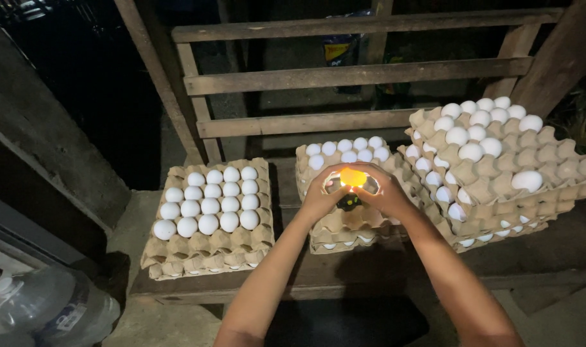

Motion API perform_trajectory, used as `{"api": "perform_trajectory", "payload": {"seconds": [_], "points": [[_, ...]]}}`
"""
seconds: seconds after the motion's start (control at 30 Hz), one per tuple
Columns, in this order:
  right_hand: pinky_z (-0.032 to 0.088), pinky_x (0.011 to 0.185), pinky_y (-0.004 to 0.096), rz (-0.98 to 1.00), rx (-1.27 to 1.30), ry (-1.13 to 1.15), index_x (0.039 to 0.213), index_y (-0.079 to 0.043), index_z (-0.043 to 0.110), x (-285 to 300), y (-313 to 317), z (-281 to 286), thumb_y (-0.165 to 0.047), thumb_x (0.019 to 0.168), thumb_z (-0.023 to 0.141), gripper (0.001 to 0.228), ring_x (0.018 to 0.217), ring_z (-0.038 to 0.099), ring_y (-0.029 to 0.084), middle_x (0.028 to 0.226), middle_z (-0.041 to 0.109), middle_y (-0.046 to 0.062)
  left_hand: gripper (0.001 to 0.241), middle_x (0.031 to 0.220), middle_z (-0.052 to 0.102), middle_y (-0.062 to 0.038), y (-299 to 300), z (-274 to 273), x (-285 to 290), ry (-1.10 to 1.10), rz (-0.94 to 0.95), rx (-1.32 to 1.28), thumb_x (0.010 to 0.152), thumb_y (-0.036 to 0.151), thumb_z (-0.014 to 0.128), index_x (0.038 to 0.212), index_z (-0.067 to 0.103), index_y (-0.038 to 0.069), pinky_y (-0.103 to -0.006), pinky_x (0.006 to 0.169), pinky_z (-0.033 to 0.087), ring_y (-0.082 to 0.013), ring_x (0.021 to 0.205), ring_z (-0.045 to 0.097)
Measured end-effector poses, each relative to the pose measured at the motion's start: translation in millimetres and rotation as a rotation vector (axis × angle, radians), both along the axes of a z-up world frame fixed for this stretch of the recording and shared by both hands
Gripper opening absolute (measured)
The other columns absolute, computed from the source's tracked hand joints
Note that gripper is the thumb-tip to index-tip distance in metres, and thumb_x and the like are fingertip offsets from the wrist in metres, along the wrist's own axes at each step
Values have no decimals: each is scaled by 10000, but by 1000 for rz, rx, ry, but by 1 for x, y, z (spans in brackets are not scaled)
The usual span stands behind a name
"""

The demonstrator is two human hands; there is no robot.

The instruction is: Checking eggs for quality using a flashlight and sorting them into different trays.

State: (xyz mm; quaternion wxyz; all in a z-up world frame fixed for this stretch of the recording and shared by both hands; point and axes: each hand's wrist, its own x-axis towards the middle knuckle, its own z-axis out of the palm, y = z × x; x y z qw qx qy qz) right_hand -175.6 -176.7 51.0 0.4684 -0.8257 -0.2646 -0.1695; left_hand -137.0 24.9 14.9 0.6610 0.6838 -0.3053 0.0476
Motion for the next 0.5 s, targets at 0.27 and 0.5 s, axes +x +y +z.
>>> {"api": "perform_trajectory", "payload": {"seconds": [0.27,0.5], "points": [[519,662,246,-133,-60,165,1402,-191,606,-8,4,12,-69,833,700,589,1178,617,115,1462,608,-4,568,1372,669,-61,-5,-9,9,-17,-1,-12,874,174,770,1410,592,124,-465,1126,411,-232,1340,580],[540,800,231,-37,-38,7,1396,-168,613,1,-5,-7,-37,844,736,581,1303,577,142,1454,607,11,578,1385,657,-55,-7,-11,7,-7,-15,3,873,172,761,1421,580,137,-455,1117,411,-241,1341,580]]}}
